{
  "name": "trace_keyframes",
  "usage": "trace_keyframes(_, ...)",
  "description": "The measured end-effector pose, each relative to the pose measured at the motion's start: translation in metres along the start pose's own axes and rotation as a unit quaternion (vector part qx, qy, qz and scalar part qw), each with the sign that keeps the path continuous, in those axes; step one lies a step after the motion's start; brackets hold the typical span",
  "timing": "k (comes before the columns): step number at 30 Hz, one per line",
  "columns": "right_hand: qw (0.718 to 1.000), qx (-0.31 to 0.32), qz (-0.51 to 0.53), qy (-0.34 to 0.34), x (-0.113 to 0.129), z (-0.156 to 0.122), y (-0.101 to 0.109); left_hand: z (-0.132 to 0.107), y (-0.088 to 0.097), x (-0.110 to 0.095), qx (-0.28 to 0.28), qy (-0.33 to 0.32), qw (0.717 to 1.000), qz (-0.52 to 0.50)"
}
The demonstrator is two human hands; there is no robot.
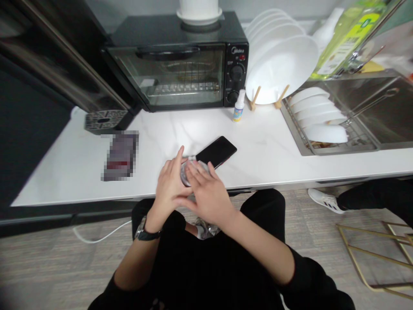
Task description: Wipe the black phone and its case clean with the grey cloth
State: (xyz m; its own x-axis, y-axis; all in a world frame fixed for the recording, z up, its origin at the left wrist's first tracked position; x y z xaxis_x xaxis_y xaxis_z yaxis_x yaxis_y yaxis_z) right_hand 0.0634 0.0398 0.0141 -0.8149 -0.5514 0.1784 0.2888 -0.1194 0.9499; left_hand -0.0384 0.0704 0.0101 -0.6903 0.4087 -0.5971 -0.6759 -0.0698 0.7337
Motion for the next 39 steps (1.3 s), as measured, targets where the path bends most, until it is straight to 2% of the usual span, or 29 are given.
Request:
trace_keyframes(2, 0.999, 0.02, 0.013, 0.03, 0.013, -0.002, -0.003, 0.0, -0.001, 0.0, 0.006, -0.001, 1.0, 0.005)
trace_keyframes(3, 0.999, 0.022, 0.011, 0.028, 0.007, -0.001, -0.002, 0.001, -0.001, -0.001, 0.008, -0.003, 1.0, 0.003)
trace_keyframes(5, 1.0, 0.007, -0.01, -0.009, -0.025, 0.006, 0.002, 0.003, -0.002, -0.005, 0.014, -0.007, 1.0, -0.004)
trace_keyframes(8, 0.992, -0.032, -0.062, -0.109, -0.082, 0.015, 0.012, 0.005, 0.0, -0.008, 0.008, -0.003, 1.0, -0.011)
trace_keyframes(10, 0.986, -0.045, -0.081, -0.142, -0.093, 0.015, 0.015, 0.006, -0.001, -0.008, 0.007, 0.001, 1.0, -0.012)
trace_keyframes(12, 0.991, -0.037, -0.07, -0.106, -0.073, 0.011, 0.012, 0.005, -0.002, -0.006, 0.009, 0.006, 1.0, -0.013)
trace_keyframes(16, 0.998, 0.012, 0.009, 0.063, -0.004, -0.007, 0.001, 0.004, -0.002, -0.004, 0.004, 0.01, 1.0, -0.01)
trace_keyframes(18, 0.994, 0.017, 0.027, 0.101, 0.006, -0.013, 0.001, 0.004, -0.002, -0.004, 0.006, 0.007, 1.0, -0.004)
trace_keyframes(20, 0.994, 0.018, 0.025, 0.107, -0.003, -0.014, 0.003, 0.005, -0.004, -0.005, 0.018, 0.004, 1.0, 0.002)
trace_keyframes(23, 0.996, 0.019, 0.003, 0.085, -0.035, -0.009, 0.007, 0.007, -0.004, -0.006, 0.023, 0.002, 1.0, 0.008)
trace_keyframes(27, 0.998, -0.02, -0.056, -0.029, -0.099, 0.001, 0.021, 0.008, -0.002, -0.008, 0.008, -0.004, 1.0, 0.012)
trace_keyframes(29, 0.993, -0.038, -0.078, -0.076, -0.114, 0.003, 0.025, 0.008, -0.003, -0.01, 0.006, -0.009, 1.0, 0.012)
trace_keyframes(31, 0.995, -0.037, -0.076, -0.058, -0.099, 0.004, 0.022, 0.007, -0.003, -0.01, 0.005, -0.009, 1.0, 0.015)
trace_keyframes(35, 0.995, 0.007, -0.018, 0.1, -0.028, 0.003, 0.003, 0.007, -0.004, -0.008, 0.015, -0.006, 0.999, 0.031)
trace_keyframes(37, 0.993, 0.016, -0.012, 0.117, -0.026, 0.006, 0.001, 0.007, -0.005, -0.007, 0.019, -0.005, 0.999, 0.033)
trace_keyframes(39, 0.997, 0.004, -0.035, 0.063, -0.055, 0.013, 0.006, 0.008, -0.005, -0.008, 0.016, -0.008, 0.999, 0.028)
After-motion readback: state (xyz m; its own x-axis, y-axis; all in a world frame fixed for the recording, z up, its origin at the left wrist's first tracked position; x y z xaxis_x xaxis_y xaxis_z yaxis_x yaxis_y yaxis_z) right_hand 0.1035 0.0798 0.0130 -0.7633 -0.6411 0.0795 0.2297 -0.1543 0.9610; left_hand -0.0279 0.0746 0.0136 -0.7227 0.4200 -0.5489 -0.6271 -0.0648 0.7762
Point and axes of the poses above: each hand's wrist, its own z-axis towards the middle knuckle, its own y-axis out of the back of the hand, x = y × z, the point moved 10 cm from there along z, towards the middle knuckle, and after that the axes turned 11 degrees about -z, right-handed, at the moved point
